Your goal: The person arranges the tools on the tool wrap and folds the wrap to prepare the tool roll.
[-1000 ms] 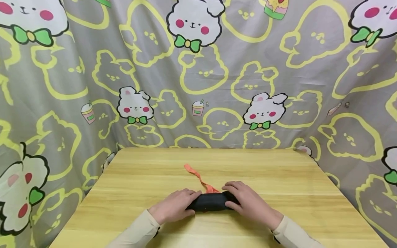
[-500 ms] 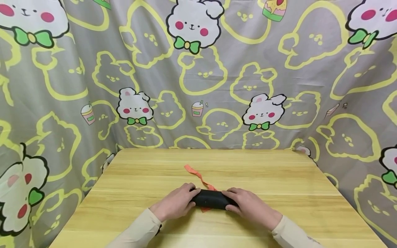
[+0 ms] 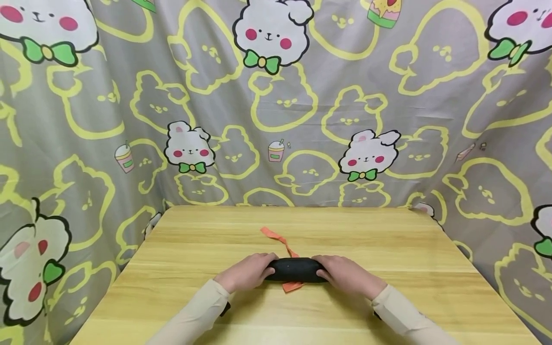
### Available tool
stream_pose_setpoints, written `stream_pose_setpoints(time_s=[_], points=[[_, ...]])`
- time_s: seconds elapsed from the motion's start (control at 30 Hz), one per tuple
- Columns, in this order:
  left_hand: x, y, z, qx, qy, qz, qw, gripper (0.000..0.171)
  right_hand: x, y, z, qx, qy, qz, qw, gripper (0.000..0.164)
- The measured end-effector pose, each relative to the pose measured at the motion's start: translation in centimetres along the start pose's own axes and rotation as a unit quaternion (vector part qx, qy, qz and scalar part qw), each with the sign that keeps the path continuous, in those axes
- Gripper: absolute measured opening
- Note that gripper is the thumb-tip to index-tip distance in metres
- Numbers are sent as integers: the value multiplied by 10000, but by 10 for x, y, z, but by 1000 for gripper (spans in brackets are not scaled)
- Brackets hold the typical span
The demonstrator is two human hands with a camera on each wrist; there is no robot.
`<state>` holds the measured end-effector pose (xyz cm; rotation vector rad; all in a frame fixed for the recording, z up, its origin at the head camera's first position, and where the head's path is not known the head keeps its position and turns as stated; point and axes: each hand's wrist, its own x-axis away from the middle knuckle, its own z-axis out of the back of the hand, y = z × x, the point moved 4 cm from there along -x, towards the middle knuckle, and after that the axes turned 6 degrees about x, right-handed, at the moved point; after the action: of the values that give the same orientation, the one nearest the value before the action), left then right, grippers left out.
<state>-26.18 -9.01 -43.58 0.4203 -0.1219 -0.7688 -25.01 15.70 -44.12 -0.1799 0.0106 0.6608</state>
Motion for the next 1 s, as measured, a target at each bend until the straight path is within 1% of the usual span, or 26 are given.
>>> stream_pose_setpoints(time_s=[0.2,0.3,0.4,0.53,0.73,0.9,1.0], points=[[-18,-1,-2,-101,112,-20,9999,25,-3,13,1,58,26,-188,9998,34],[-25,-3,-3,-153,159,124,9997,28,-6,18,1,24,70,-254,9996,34],[-28,-4,-4,-195,123,266,9994,30,-8,21,0,-67,37,-297,9995,36],[-25,-4,-8,-249,63,358,9990,31,-9,21,-2,-142,-4,-279,9995,36],[-19,1,-8,-302,117,230,9992,29,-7,17,-5,-96,61,-367,9993,35],[-15,4,-7,-231,7,272,9994,31,-2,11,-7,-14,137,-261,9996,34],[-14,6,-6,-199,15,236,9995,31,-1,9,-7,13,192,-260,9995,34]])
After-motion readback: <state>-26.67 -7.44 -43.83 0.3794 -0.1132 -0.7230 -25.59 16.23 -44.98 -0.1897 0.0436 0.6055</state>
